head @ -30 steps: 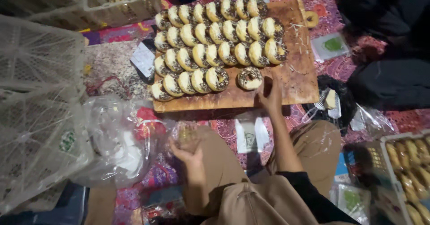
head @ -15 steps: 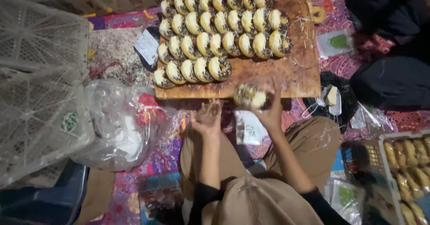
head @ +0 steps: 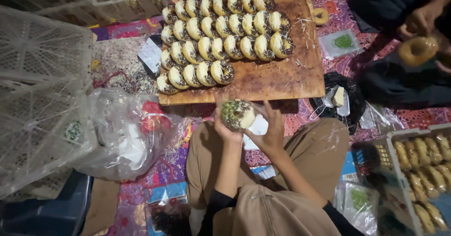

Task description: The person grates a block of white cheese over a wooden board filled with ring-shaped pastries using a handheld metal grater. The person then picks up a pastry and places it into a small plastic bag.

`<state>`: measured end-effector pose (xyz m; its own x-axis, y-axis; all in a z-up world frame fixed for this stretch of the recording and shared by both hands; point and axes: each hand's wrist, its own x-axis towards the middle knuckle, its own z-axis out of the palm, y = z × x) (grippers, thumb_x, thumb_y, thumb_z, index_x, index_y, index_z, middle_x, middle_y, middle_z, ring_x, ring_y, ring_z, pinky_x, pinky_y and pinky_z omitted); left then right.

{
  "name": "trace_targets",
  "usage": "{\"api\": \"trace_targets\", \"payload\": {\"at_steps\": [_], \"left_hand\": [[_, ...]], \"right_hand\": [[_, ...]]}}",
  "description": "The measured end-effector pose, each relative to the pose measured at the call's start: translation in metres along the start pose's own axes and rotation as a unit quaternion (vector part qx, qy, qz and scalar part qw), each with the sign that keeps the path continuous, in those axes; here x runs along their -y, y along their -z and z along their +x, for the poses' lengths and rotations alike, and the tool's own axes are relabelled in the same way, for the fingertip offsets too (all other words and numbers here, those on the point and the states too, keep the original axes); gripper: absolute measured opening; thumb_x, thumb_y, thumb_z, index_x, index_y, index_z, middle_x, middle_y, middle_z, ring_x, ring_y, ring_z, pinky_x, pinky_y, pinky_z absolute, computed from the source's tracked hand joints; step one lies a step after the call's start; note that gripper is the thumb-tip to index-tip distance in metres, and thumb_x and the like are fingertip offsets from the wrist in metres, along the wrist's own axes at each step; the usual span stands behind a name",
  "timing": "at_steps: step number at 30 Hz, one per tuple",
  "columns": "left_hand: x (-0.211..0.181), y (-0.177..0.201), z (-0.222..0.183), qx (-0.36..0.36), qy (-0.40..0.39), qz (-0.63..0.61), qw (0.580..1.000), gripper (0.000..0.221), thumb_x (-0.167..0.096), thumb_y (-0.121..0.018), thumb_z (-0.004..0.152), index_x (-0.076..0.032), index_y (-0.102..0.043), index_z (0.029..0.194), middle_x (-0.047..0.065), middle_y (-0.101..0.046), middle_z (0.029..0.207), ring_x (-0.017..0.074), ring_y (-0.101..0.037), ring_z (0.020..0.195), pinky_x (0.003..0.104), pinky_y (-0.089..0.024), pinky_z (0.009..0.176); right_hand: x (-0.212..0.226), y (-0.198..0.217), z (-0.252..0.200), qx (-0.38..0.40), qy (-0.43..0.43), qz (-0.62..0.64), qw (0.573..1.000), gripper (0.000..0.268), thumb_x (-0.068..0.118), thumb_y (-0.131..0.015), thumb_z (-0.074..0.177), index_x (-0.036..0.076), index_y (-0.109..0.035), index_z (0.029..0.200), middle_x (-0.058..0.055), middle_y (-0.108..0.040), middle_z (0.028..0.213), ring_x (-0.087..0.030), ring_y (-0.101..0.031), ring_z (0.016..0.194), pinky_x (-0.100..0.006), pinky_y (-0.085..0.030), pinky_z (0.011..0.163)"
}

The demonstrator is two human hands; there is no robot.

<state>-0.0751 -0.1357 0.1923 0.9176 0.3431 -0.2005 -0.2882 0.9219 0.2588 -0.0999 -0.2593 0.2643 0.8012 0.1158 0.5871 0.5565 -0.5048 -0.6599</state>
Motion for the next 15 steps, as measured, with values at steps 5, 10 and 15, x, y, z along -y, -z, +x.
{"api": "trace_targets", "payload": {"at_steps": [5,10,15], "left_hand": [[0.012,-0.013,-0.018,0.082,0.097,-0.083,0.988,0.066,-0.015,-0.076,0.074,-0.006,-0.056,0.136,0.016,-0.062,0.135,0.0330,-0.063,0.126,0.047,-0.052,0.111],[0.007,-0.002,-0.017,0.018,0.023,0.048,0.998,0.069,-0.005,-0.074,0.075,-0.011,-0.051,0.140,0.013,-0.060,0.128,0.0324,-0.060,0.118,0.049,-0.048,0.100],[0.019,-0.002,-0.044,0.031,-0.035,0.246,0.968,0.053,-0.015,-0.070,0.086,-0.008,-0.059,0.138,0.011,-0.063,0.131,0.0265,-0.059,0.124,0.040,-0.044,0.111]], "right_hand": [[-0.012,0.014,0.004,-0.003,-0.015,-0.035,0.999,0.106,0.023,-0.095,0.065,0.005,-0.036,0.152,-0.019,-0.062,0.109,-0.034,-0.058,0.100,-0.046,-0.046,0.088],[-0.008,0.037,-0.002,0.077,-0.120,0.299,0.944,0.079,0.007,-0.074,0.092,0.004,-0.031,0.159,-0.015,-0.063,0.133,-0.022,-0.068,0.115,-0.036,-0.056,0.096],[-0.003,0.053,0.013,0.123,-0.102,0.182,0.970,0.058,0.006,-0.078,0.094,0.010,-0.055,0.147,-0.012,-0.075,0.113,-0.019,-0.073,0.094,-0.033,-0.060,0.088]]}}
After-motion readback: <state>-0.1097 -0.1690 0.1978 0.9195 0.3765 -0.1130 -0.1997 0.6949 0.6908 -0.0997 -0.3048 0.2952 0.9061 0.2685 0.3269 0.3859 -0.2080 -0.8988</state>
